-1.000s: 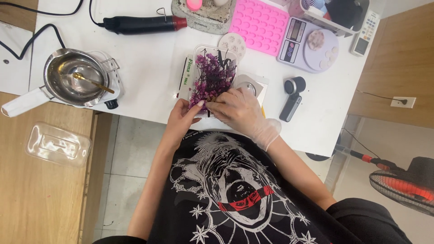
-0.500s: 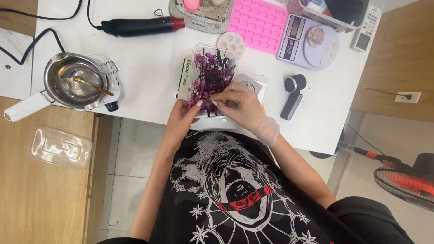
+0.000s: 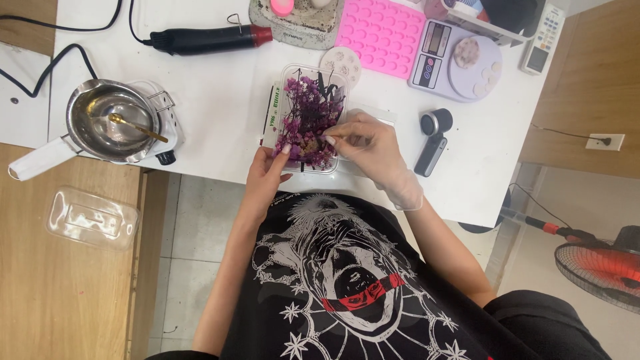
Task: Placing dried flowers into a silicone mold on a digital scale to prepare for candle making.
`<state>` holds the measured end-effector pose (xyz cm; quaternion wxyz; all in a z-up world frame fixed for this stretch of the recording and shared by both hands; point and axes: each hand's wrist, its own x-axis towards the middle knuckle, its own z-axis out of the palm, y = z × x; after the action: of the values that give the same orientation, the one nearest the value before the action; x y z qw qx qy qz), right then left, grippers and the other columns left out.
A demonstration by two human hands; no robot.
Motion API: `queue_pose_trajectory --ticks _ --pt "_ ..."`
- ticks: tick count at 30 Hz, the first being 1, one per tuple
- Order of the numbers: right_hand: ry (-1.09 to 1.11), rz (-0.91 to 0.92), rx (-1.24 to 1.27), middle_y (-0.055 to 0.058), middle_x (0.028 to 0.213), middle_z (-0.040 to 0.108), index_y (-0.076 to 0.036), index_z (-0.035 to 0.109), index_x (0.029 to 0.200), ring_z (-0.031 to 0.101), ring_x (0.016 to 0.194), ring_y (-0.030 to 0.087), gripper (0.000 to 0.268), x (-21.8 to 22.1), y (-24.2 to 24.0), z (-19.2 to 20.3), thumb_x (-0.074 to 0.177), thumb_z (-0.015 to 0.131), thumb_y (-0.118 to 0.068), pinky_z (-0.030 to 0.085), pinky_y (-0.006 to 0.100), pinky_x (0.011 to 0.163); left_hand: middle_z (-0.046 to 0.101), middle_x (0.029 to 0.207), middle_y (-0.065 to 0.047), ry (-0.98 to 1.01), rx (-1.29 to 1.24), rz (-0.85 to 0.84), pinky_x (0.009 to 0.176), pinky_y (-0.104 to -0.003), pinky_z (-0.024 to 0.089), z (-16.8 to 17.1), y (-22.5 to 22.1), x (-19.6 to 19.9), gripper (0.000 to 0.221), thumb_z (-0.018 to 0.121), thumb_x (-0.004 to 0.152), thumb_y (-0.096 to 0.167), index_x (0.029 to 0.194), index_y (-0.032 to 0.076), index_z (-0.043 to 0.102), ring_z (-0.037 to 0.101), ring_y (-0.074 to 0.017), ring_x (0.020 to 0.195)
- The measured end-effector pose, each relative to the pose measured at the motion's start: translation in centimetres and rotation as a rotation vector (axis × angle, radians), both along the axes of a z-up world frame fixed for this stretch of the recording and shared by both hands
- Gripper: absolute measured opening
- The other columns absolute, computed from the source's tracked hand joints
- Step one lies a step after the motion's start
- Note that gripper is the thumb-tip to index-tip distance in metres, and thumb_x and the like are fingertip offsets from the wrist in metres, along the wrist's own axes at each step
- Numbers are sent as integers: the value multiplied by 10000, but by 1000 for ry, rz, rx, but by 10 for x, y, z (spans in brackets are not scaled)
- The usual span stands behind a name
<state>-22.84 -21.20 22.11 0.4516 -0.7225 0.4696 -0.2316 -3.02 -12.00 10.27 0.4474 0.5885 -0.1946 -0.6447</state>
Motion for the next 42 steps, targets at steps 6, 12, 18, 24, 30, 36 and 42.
queue_pose_trajectory --ticks 6,12,18,24,30,36,42 --pt "18 -102 183 5 923 667 -91 812 1081 558 774 60 189 -28 -8 11 900 771 -54 473 218 686 682 1040 -39 14 -3 -14 862 -328 559 5 0 3 407 623 974 456 1099 74 561 663 -121 1001" --pt "355 -66 153 21 958 696 -153 822 1074 638 825 123 193 -64 -19 33 906 733 -119 525 273 760 669 1013 -38 -38 9 4 853 -326 562 6 0 8 394 626 975 458 1075 85 550 643 -112 973" --pt "592 31 153 42 973 710 -204 827 1014 680 850 225 167 -53 -24 35 873 766 -271 526 362 780 674 991 -25 -85 -18 -10 845 -314 543 -1 0 11 381 623 987 451 1042 86 527 639 -110 960" --pt "816 209 -72 36 967 715 -212 825 963 671 935 275 180 -46 -30 13 897 710 -333 510 419 833 641 936 1 -109 -36 9 803 -302 528 0 1 12 370 640 1002 434 1012 88 511 588 -86 896" --pt "895 235 -253 30 909 687 -201 803 889 646 995 250 143 -46 -30 4 865 720 -314 468 424 887 606 880 17 -168 -47 9 732 -283 474 -1 1 12 354 658 991 435 1028 110 522 538 -72 831" --pt "925 274 -412 14 859 678 -214 786 820 658 942 226 91 -48 -32 2 847 743 -290 493 418 825 617 881 40 -157 -57 3 743 -276 469 2 0 13 355 650 988 442 1030 114 521 539 -62 836" --pt "945 328 -526 15 809 672 -241 791 765 659 857 234 76 -45 -36 3 799 775 -308 515 408 755 600 865 27 -189 -60 1 743 -284 480 1 1 13 357 658 993 441 1030 105 540 540 -72 823"
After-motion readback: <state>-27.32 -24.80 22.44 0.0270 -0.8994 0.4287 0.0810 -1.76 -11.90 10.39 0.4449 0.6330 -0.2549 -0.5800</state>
